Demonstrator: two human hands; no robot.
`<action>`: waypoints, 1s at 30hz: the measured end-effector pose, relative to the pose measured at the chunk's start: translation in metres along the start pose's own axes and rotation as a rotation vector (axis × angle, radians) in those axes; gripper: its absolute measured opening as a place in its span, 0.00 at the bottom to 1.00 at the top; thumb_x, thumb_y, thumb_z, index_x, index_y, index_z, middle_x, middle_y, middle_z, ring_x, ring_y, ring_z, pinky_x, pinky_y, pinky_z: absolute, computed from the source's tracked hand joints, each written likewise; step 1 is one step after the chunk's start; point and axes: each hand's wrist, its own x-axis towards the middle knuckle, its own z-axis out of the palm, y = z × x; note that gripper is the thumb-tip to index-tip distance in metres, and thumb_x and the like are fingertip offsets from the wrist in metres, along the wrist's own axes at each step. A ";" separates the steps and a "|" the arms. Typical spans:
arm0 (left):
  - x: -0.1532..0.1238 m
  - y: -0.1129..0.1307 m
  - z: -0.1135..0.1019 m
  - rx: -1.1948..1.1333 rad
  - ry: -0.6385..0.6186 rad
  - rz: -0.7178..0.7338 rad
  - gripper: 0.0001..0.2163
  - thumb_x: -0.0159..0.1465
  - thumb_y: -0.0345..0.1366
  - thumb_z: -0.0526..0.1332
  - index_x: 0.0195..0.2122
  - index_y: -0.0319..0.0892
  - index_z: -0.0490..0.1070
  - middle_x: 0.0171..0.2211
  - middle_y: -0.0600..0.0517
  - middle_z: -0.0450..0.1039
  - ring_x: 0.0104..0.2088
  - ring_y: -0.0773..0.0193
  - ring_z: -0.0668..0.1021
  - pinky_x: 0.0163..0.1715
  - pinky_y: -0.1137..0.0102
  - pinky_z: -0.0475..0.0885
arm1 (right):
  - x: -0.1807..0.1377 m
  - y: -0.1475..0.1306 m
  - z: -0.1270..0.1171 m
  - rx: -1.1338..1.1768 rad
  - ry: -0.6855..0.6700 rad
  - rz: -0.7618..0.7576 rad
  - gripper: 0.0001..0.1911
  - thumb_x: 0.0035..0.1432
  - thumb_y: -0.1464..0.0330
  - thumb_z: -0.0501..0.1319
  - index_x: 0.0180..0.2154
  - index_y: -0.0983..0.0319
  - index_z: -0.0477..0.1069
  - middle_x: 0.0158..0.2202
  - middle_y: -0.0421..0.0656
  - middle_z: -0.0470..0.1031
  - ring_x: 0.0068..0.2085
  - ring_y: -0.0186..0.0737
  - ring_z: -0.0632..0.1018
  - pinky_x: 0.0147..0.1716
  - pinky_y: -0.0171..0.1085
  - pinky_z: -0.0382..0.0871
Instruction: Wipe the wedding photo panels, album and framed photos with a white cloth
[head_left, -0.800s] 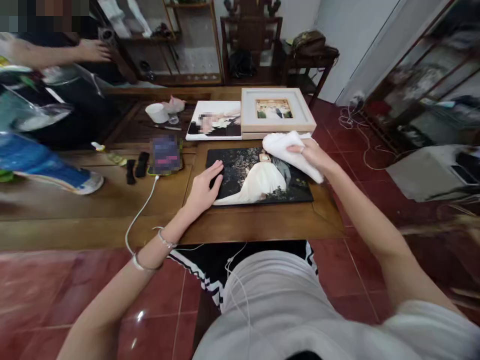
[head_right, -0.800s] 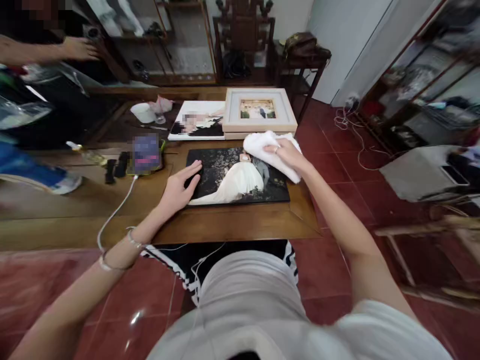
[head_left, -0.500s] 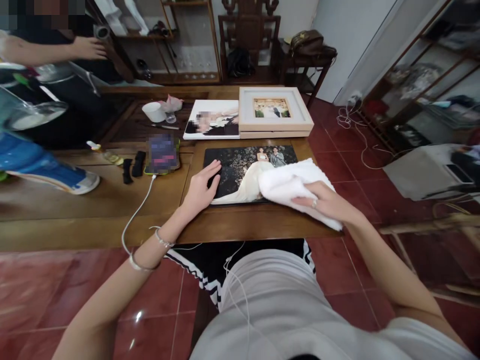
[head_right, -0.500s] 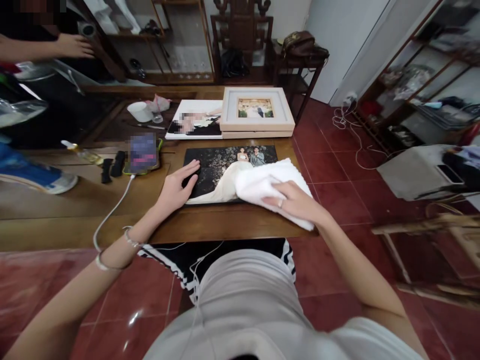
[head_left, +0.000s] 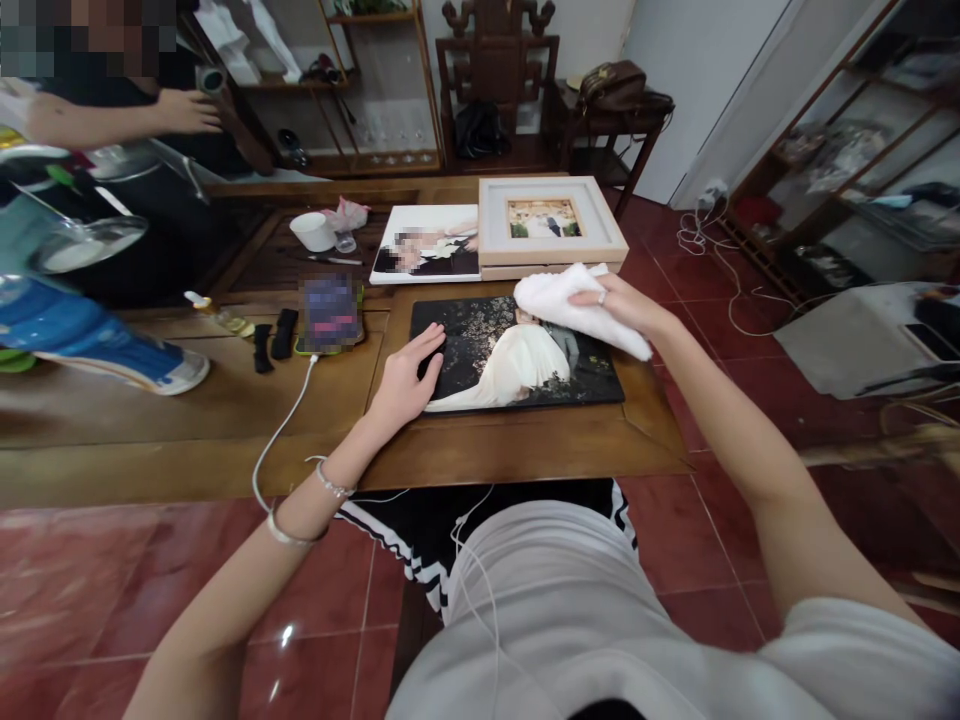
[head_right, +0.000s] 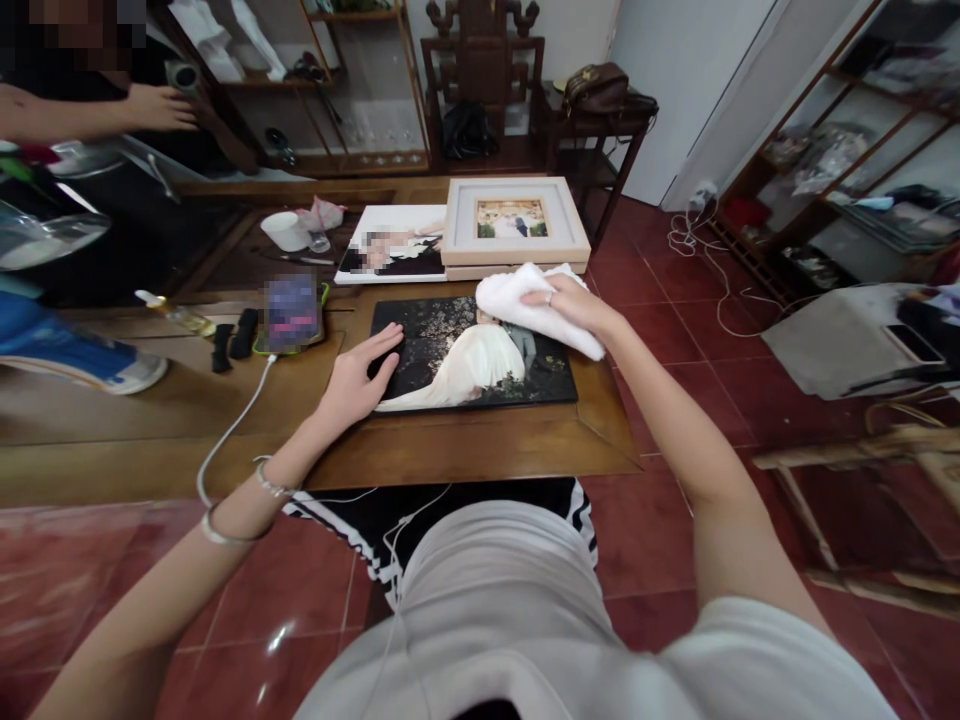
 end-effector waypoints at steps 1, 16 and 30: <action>0.000 0.000 0.000 -0.002 -0.001 0.000 0.17 0.69 0.38 0.54 0.54 0.37 0.75 0.58 0.42 0.73 0.62 0.52 0.72 0.64 0.53 0.65 | 0.010 0.002 0.001 0.002 0.033 0.006 0.18 0.46 0.55 0.64 0.33 0.63 0.75 0.37 0.46 0.77 0.41 0.52 0.74 0.47 0.50 0.67; 0.000 0.003 0.001 -0.002 0.014 0.009 0.17 0.69 0.37 0.54 0.52 0.34 0.76 0.57 0.39 0.74 0.61 0.51 0.73 0.63 0.54 0.66 | -0.114 -0.020 0.019 -0.206 -0.185 -0.057 0.20 0.55 0.51 0.61 0.23 0.59 0.69 0.27 0.41 0.74 0.38 0.51 0.75 0.46 0.45 0.66; 0.001 0.002 -0.001 -0.007 -0.005 -0.010 0.17 0.69 0.40 0.54 0.53 0.40 0.76 0.58 0.44 0.74 0.61 0.53 0.73 0.64 0.52 0.66 | -0.034 -0.020 0.020 -0.223 -0.095 -0.176 0.16 0.53 0.54 0.62 0.29 0.60 0.75 0.36 0.43 0.79 0.40 0.49 0.75 0.45 0.43 0.65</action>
